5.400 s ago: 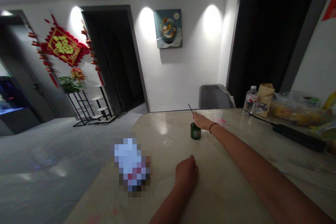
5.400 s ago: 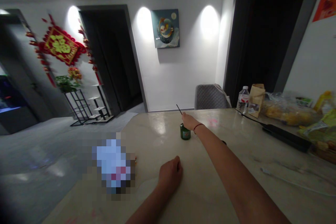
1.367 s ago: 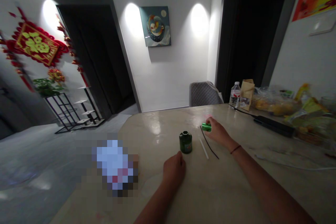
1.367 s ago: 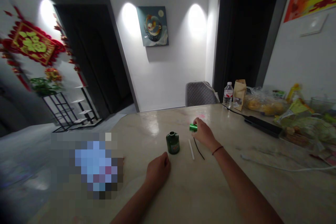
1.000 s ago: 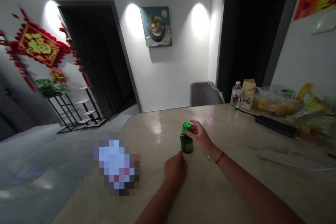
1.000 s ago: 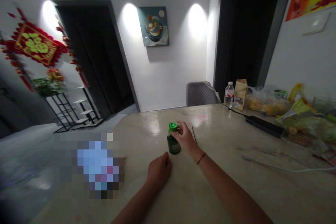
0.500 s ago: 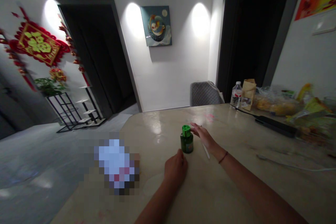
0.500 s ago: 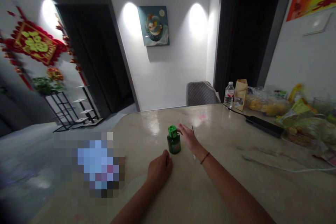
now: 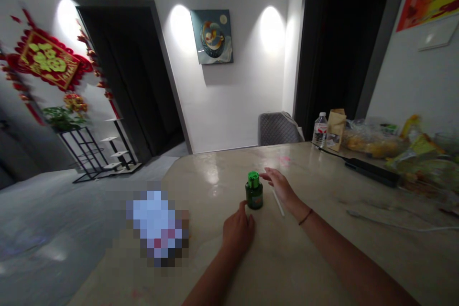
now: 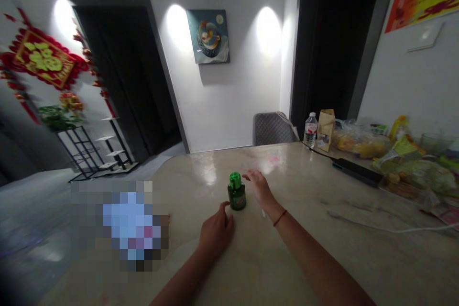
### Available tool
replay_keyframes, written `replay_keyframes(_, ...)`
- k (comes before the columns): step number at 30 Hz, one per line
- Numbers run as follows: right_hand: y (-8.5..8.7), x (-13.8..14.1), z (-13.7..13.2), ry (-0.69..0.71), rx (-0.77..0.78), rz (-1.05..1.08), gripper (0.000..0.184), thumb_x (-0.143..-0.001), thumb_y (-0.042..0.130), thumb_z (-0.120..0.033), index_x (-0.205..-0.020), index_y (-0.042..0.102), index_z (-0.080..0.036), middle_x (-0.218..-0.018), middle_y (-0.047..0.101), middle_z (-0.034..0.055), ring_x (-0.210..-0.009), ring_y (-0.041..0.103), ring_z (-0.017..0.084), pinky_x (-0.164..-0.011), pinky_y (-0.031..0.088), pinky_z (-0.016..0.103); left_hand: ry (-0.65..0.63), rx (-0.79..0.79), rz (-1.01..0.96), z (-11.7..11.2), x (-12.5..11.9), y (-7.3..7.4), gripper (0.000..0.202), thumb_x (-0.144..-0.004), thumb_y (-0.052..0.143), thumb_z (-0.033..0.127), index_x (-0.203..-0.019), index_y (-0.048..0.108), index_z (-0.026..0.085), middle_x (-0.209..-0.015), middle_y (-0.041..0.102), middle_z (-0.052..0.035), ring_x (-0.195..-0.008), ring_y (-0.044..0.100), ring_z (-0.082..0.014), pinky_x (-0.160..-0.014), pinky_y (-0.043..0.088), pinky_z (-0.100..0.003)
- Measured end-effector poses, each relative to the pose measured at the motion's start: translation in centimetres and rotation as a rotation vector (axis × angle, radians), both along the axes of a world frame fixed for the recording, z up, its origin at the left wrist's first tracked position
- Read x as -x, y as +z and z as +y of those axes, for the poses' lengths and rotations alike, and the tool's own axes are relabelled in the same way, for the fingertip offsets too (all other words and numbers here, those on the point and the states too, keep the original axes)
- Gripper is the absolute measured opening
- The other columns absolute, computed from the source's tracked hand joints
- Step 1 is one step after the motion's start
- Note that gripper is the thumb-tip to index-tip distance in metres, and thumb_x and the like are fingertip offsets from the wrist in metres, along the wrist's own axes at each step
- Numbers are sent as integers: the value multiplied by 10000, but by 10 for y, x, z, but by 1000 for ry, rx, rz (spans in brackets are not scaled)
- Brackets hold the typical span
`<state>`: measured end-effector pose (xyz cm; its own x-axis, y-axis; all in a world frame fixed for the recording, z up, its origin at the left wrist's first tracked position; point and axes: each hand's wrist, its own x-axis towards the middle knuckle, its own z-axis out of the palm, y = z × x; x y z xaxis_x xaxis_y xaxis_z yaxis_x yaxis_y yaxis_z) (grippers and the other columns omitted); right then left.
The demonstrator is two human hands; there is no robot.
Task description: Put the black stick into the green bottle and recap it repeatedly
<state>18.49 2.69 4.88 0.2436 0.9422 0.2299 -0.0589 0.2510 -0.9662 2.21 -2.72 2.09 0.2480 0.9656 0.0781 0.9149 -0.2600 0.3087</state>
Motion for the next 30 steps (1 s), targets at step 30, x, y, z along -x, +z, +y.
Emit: replay_keyframes(30, -19, 1, 7, 256, -16, -7, 368, -579, 515, -160, -919, 647, -206, -928, 686, 26, -927, 609, 200, -868, 455, 380, 25, -18, 18, 2, -1, -2, 470, -863, 308, 334, -1310, 277, 192, -1025, 640, -71, -926, 598, -172, -771, 386, -245)
